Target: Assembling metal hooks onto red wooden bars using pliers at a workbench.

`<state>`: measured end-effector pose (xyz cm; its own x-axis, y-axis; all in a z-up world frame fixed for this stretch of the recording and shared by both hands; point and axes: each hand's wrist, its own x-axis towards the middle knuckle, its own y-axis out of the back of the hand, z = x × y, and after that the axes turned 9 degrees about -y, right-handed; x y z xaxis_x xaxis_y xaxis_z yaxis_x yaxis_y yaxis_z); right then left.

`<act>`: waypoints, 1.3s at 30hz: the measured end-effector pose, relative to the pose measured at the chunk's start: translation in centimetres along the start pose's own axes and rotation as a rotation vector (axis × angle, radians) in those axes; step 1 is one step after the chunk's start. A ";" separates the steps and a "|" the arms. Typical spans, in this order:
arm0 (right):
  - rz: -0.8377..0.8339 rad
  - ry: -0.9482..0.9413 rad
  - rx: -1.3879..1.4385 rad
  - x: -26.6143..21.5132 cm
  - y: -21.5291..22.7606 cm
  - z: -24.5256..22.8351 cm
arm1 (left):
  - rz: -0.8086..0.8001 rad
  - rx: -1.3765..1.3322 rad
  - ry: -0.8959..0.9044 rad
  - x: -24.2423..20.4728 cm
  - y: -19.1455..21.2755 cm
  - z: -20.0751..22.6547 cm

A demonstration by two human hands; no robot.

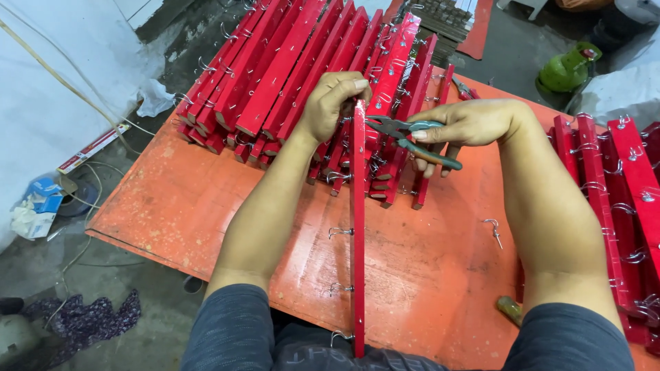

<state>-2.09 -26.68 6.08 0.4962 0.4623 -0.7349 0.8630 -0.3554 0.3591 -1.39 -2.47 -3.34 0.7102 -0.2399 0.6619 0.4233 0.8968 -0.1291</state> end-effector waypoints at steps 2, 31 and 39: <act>-0.010 0.111 0.029 0.3 0.5 0.5 | 0.062 -0.029 0.013 0.1 -0.2 -0.8; 0.208 0.142 1.044 4.3 -15.8 0.8 | 0.130 -0.098 0.112 -0.9 -0.5 1.0; 0.352 0.252 0.771 3.7 -16.7 2.7 | 0.234 -0.244 0.212 -1.0 -0.4 2.5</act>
<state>-14.93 -21.21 -4.24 0.8056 0.3561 -0.4734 0.3971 -0.9177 -0.0146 -3.69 -1.70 -2.06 0.8927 -0.1340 0.4302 0.3396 0.8276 -0.4469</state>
